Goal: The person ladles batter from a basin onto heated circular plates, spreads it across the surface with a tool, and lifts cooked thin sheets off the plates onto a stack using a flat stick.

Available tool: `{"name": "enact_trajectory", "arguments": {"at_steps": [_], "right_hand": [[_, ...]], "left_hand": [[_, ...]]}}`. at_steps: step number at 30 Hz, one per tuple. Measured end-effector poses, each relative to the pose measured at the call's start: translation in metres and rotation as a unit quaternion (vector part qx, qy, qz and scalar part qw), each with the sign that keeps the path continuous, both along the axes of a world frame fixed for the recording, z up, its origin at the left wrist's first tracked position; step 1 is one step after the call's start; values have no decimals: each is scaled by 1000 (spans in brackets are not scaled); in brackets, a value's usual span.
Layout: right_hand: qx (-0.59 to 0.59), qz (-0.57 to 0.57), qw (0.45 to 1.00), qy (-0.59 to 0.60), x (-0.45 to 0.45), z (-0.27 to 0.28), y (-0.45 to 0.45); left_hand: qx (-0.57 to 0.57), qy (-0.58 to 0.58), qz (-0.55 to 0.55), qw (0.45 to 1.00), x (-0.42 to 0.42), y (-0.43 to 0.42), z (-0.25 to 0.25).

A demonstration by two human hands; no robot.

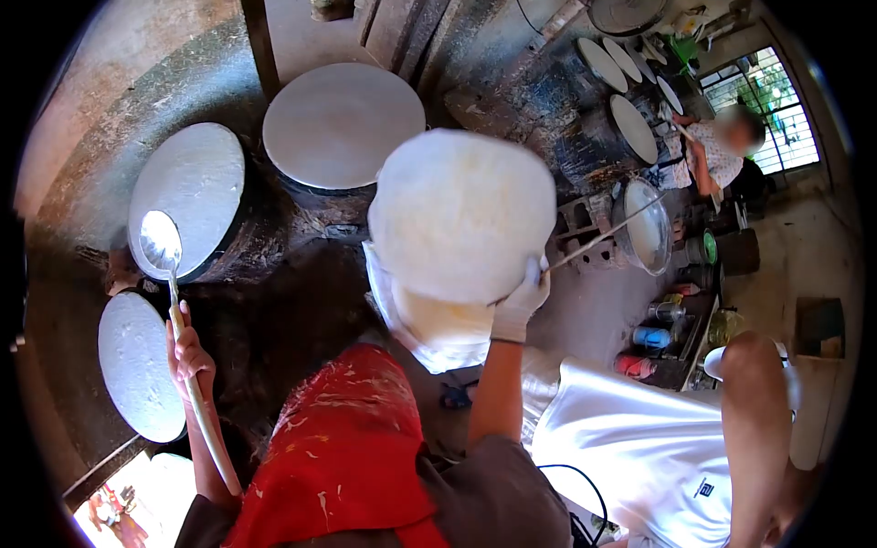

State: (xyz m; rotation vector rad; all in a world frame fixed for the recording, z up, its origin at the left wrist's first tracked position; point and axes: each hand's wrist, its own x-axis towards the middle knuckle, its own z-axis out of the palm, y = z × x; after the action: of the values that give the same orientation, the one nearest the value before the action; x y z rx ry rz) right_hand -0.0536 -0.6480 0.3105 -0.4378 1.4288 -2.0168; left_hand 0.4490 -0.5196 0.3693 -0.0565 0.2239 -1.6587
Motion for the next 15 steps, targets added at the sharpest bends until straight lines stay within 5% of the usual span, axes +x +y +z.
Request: {"name": "enact_trajectory", "arguments": {"at_steps": [5, 8, 10, 11, 14, 15], "right_hand": [[194, -63, 979, 30, -74, -133, 88], [337, -124, 925, 127, -90, -147, 101], [432, -48, 856, 281, -78, -126, 99], [385, 39, 840, 380, -72, -141, 95], [294, 240, 671, 637, -44, -244, 85], [370, 311, 654, 581, -8, -192, 75]], "left_hand": [[15, -58, -16, 998, -35, -20, 14], [18, -62, -23, 998, -58, -32, 18], [19, -62, -35, 997, -68, -38, 13], [15, -56, -35, 998, -74, -40, 10], [13, -39, -33, 999, -87, -40, 6], [21, -36, -28, 999, -90, -40, 5]]}}
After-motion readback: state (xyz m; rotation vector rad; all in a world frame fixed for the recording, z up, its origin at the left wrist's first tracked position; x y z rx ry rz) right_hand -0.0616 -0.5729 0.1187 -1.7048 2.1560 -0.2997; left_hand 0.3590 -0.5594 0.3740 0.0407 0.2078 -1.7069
